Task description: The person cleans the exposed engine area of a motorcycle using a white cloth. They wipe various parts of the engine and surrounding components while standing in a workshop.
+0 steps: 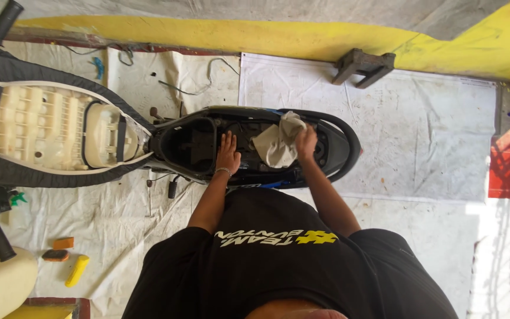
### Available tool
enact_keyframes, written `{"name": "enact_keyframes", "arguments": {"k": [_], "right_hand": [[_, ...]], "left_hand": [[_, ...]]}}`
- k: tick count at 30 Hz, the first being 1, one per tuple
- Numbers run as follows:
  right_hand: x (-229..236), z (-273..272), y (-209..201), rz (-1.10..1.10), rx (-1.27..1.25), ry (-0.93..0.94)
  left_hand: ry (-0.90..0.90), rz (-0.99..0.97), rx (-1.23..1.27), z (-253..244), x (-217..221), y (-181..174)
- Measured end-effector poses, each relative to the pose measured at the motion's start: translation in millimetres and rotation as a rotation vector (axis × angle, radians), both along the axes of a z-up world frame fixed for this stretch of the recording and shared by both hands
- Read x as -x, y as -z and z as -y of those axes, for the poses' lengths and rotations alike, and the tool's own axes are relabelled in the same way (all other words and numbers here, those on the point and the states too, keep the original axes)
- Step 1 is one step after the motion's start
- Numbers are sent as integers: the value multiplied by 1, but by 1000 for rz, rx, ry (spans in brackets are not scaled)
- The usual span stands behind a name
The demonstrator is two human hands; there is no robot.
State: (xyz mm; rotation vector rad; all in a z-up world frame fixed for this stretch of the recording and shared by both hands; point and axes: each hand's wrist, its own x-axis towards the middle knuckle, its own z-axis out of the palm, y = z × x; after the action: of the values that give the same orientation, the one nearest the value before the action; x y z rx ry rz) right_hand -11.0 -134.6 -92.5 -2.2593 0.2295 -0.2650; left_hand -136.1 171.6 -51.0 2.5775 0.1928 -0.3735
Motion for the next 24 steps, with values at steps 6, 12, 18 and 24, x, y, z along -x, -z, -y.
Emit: {"name": "enact_keyframes", "arguments": {"k": [6,12,18,24], "right_hand": [[48,-78,-30,76,424,-505],[47,-124,-87,50,527,-786],[65,-147,-53,35,616,-1181],[82,-101,-81,-153,327,-1352]], "left_hand": [[-13,-62,29,-1,-1,-11],[28,-95,13,-1,-2,-18],[49,-57,84,-9,-2,1],[38,-22,87,-8,-2,5]]}}
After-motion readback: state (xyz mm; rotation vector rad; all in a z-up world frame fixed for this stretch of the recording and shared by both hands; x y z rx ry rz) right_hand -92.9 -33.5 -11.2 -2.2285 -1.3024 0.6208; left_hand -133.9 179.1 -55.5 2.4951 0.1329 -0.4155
